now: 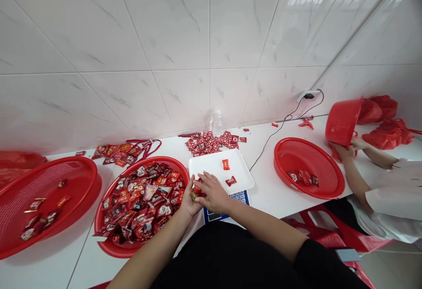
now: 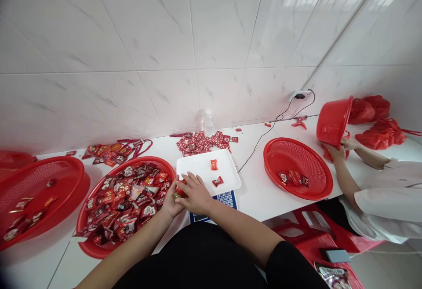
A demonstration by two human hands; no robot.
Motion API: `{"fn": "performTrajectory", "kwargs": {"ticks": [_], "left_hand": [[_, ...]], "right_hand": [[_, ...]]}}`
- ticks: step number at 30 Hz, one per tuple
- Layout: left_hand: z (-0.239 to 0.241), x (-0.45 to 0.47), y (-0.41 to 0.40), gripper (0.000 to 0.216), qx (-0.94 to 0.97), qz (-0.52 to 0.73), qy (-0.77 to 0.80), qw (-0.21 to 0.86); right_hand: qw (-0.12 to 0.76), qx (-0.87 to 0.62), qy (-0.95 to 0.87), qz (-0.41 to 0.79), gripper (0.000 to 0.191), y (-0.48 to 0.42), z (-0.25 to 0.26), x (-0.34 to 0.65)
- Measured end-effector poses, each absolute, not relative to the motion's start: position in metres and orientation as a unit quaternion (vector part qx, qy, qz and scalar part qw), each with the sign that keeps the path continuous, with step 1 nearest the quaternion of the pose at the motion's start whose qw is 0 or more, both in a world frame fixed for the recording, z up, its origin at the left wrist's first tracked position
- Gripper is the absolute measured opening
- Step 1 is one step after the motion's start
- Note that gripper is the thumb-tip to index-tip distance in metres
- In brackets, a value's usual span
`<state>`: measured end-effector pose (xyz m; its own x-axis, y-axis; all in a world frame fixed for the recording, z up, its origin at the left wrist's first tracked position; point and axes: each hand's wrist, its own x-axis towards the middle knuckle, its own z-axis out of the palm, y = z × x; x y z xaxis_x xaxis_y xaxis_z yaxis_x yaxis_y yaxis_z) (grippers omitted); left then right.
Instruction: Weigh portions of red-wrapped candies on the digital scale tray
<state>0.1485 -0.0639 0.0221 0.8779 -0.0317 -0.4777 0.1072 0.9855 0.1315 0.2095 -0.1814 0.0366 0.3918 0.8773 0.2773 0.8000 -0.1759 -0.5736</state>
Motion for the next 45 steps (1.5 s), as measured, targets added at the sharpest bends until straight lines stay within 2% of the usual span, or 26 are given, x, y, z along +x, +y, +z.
{"fn": "performTrajectory", "kwargs": {"ticks": [5,9,11,17,21,23,28,33,35,38,41,45], "left_hand": [[0.029,0.132,-0.054,0.035,0.092,0.009,0.218,0.972],[0.037,0.122,-0.04,0.037,0.086,0.032,0.234,0.968],[0.04,0.118,-0.034,0.038,0.084,0.05,0.253,0.962],[0.046,0.108,-0.032,0.041,0.085,0.079,0.286,0.951],[0.05,0.102,-0.033,0.039,0.081,0.075,0.312,0.944],[0.05,0.1,-0.034,0.039,0.076,0.077,0.322,0.94],[0.048,0.102,-0.04,0.033,0.075,0.073,0.314,0.944],[0.053,0.112,-0.046,0.028,0.082,0.061,0.306,0.946],[0.055,0.121,-0.048,0.026,0.09,0.062,0.315,0.943],[0.057,0.14,-0.054,0.022,0.119,0.081,0.337,0.93],[0.055,0.166,-0.069,0.015,0.182,0.153,0.361,0.902],[0.054,0.194,-0.095,0.007,0.322,0.279,0.364,0.828]], "right_hand": [[0.395,-0.811,-0.433,-0.008,0.053,-0.213,0.011,0.238],[0.307,-0.916,-0.256,0.046,0.061,-0.228,-0.027,0.275],[0.26,-0.934,-0.228,0.09,0.063,-0.225,-0.038,0.289],[0.209,-0.887,-0.379,0.161,0.068,-0.19,-0.032,0.282],[0.184,-0.828,-0.512,0.138,0.073,-0.187,-0.033,0.256],[0.183,-0.811,-0.545,0.11,0.064,-0.189,-0.036,0.252],[0.197,-0.83,-0.513,0.096,0.025,-0.191,-0.043,0.274],[0.348,-0.865,-0.326,0.154,0.013,-0.194,-0.042,0.302],[0.468,-0.837,-0.221,0.176,0.016,-0.19,-0.037,0.304],[0.662,-0.71,-0.027,0.237,0.03,-0.172,-0.026,0.292],[0.738,-0.609,0.027,0.29,0.035,-0.15,-0.01,0.269],[0.843,-0.389,0.085,0.362,0.031,-0.136,0.016,0.24]]}}
